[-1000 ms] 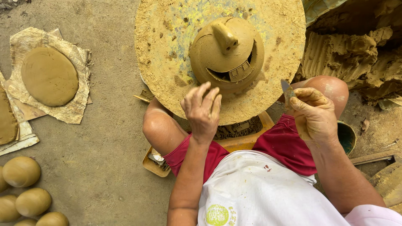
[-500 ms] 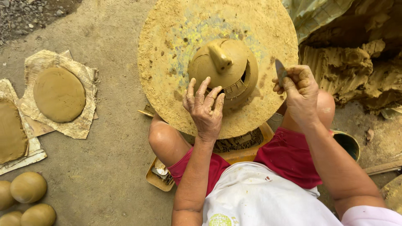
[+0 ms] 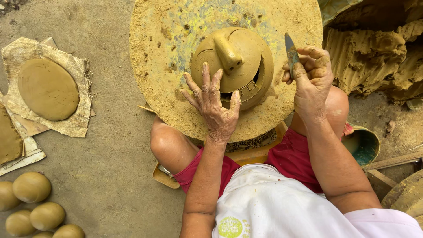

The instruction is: The person uses a small tool to carve details into a clay face, including the mouth, teeth, and eyes. They pick up the clay mask to check the progress and then place it back on the pottery wheel to continue refining the features.

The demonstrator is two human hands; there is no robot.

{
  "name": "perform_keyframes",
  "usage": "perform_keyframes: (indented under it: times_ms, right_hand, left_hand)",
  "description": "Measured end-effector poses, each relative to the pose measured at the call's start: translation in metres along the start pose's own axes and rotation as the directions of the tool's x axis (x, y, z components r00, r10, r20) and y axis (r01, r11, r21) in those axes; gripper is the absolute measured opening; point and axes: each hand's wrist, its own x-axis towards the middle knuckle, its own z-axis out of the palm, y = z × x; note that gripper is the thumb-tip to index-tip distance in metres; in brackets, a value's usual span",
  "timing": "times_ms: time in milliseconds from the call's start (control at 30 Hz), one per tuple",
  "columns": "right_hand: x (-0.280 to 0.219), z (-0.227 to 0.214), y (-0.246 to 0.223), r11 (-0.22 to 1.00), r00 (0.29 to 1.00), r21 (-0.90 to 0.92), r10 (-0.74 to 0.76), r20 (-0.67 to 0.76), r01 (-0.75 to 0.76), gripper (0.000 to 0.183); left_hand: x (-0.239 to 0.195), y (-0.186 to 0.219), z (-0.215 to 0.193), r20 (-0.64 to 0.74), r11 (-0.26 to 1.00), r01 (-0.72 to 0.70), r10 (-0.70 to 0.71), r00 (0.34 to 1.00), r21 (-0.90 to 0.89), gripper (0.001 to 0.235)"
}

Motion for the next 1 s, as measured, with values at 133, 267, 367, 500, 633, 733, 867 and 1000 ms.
perform_keyframes:
  times_ms: [133,267,367,500,633,733,867,1000]
  right_hand:
    - [0.000,0.002,-0.006,1.000,1.000,-0.003,-0.001,-0.004,0.001,0.019]
    - [-0.002,0.001,-0.006,1.000,0.999,0.001,0.020,-0.025,-0.020,0.026]
    - [-0.004,-0.003,-0.001,0.998,0.999,-0.032,0.048,-0.025,-0.049,0.022]
    - [-0.008,-0.015,0.003,0.979,0.984,0.097,0.176,0.031,-0.178,0.017]
    - [-0.024,-0.035,-0.010,0.946,0.942,-0.097,0.320,0.099,-0.310,0.012]
    - [-0.035,-0.041,-0.024,0.896,0.893,-0.211,0.425,0.146,-0.392,0.016]
    - [-0.037,-0.038,-0.045,0.859,0.808,-0.165,0.511,0.293,-0.484,0.023]
    - [-0.025,-0.022,-0.072,0.785,0.803,-0.552,0.507,0.313,-0.281,0.020]
  left_hand:
    - [0.000,-0.001,0.001,0.018,1.000,-0.001,0.001,1.000,0.000,0.064]
    - [-0.003,-0.005,0.002,-0.033,0.999,-0.033,0.032,0.999,-0.024,0.068]
    - [-0.012,-0.016,-0.003,-0.107,0.987,-0.018,0.001,0.994,-0.159,0.071]
    - [-0.033,-0.031,-0.011,-0.147,0.953,0.119,-0.165,0.975,-0.279,0.070]
    - [-0.045,-0.042,-0.008,-0.108,0.956,0.151,-0.183,0.977,-0.253,0.070]
    - [-0.045,-0.043,-0.008,-0.067,0.957,0.136,-0.159,0.985,-0.257,0.076]
    - [-0.033,-0.043,-0.018,0.072,0.957,0.139,-0.124,0.990,-0.255,0.108]
    - [-0.016,-0.046,-0.029,0.174,0.985,0.070,-0.042,0.984,-0.157,0.129]
